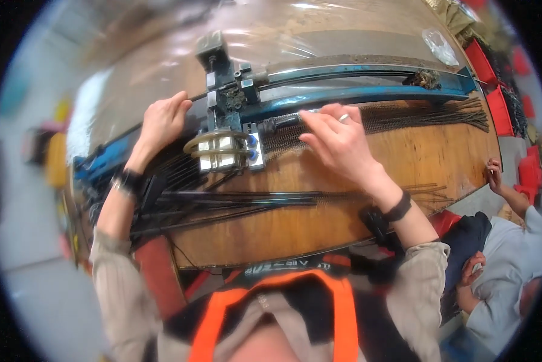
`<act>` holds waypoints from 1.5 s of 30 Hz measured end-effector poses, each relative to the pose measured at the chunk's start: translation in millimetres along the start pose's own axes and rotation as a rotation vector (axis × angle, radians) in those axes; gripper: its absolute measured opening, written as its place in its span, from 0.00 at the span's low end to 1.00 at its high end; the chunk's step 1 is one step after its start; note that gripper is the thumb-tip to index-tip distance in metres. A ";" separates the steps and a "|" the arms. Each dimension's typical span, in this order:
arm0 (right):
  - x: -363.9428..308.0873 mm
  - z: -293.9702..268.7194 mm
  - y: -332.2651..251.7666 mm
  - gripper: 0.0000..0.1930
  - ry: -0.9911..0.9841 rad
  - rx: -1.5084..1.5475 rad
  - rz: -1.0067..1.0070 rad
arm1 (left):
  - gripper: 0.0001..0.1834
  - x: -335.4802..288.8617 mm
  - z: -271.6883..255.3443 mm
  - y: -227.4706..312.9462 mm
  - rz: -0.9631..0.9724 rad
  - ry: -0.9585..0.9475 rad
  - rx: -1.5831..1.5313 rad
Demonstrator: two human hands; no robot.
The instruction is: The person slides a spring onto a rod, places it into a machine, and pulls a lever to secure the spring. They then remove the finished rod, set it aside, and repeat the process with another rod and spring.
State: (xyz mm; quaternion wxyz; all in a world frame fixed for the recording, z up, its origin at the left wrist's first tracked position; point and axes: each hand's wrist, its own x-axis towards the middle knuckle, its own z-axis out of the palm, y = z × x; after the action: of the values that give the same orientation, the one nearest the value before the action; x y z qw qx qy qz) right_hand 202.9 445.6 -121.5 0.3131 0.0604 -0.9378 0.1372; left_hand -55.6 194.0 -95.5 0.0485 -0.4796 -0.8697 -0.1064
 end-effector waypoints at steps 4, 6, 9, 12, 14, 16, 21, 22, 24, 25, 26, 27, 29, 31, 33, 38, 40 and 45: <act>0.0 24.8 -3.3 0.14 -0.105 0.242 0.150 | 0.10 -4.2 3.6 3.8 0.003 0.027 -0.007; 7.8 39.6 2.5 0.14 -0.157 0.353 0.224 | 0.10 -0.8 8.7 -1.6 0.047 0.088 -0.012; -0.6 45.9 7.9 0.13 0.016 0.569 0.229 | 0.07 2.0 14.5 1.3 0.154 0.243 0.002; 7.1 27.5 3.6 0.12 -0.231 0.630 0.407 | 0.06 5.2 16.3 -4.5 0.219 0.268 0.041; -7.0 13.8 -6.2 0.14 -0.455 0.380 0.294 | 0.05 2.6 18.3 -15.4 0.277 0.301 0.098; -22.9 11.0 -14.2 0.14 -0.552 0.261 0.199 | 0.04 -1.0 14.3 -40.3 0.359 0.342 0.220; -54.7 16.0 -30.6 0.15 -0.606 0.245 0.005 | 0.05 -20.7 2.7 -77.2 0.300 0.561 0.360; -52.4 18.9 -27.0 0.15 -0.581 0.279 0.009 | 0.07 -41.8 7.1 -67.6 0.250 0.552 0.372; -62.1 23.2 -18.8 0.14 -0.570 0.277 0.047 | 0.12 -89.8 37.9 -26.9 0.262 0.372 0.237; -63.8 24.3 -15.4 0.13 -0.554 0.277 0.062 | 0.13 -107.8 36.3 18.0 0.420 0.327 0.232; -65.7 24.5 -11.4 0.12 -0.537 0.270 0.082 | 0.12 -116.3 42.0 62.6 0.403 0.307 0.136; -66.4 29.4 -12.5 0.10 -0.427 0.265 0.049 | 0.12 -124.8 49.7 92.4 0.388 0.285 0.032; -69.1 43.1 -24.7 0.09 -0.259 0.225 0.015 | 0.12 -131.7 58.1 107.2 0.363 0.247 -0.010; -69.8 57.8 -30.7 0.09 -0.149 0.126 0.007 | 0.13 -120.4 72.0 111.6 0.285 0.154 -0.037; -73.4 44.7 -33.1 0.09 -0.095 0.037 0.021 | 0.14 -117.9 72.2 102.1 0.325 0.108 -0.067; -95.5 -5.7 -10.1 0.12 0.138 0.090 0.111 | 0.17 -106.1 30.6 115.3 0.457 0.032 -0.123; -113.1 -23.1 1.7 0.15 0.166 0.070 0.158 | 0.17 -110.1 15.6 123.9 0.437 -0.015 -0.090; -103.5 -30.5 -9.1 0.17 0.118 0.012 -0.016 | 0.17 -101.5 -16.3 144.3 0.418 -0.055 -0.038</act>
State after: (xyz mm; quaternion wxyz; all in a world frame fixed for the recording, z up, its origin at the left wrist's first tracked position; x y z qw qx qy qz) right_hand 304.5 448.8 -158.6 0.3685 0.0616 -0.9164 0.1434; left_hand 120.3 181.2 -78.6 0.0365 -0.6531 -0.7501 -0.0973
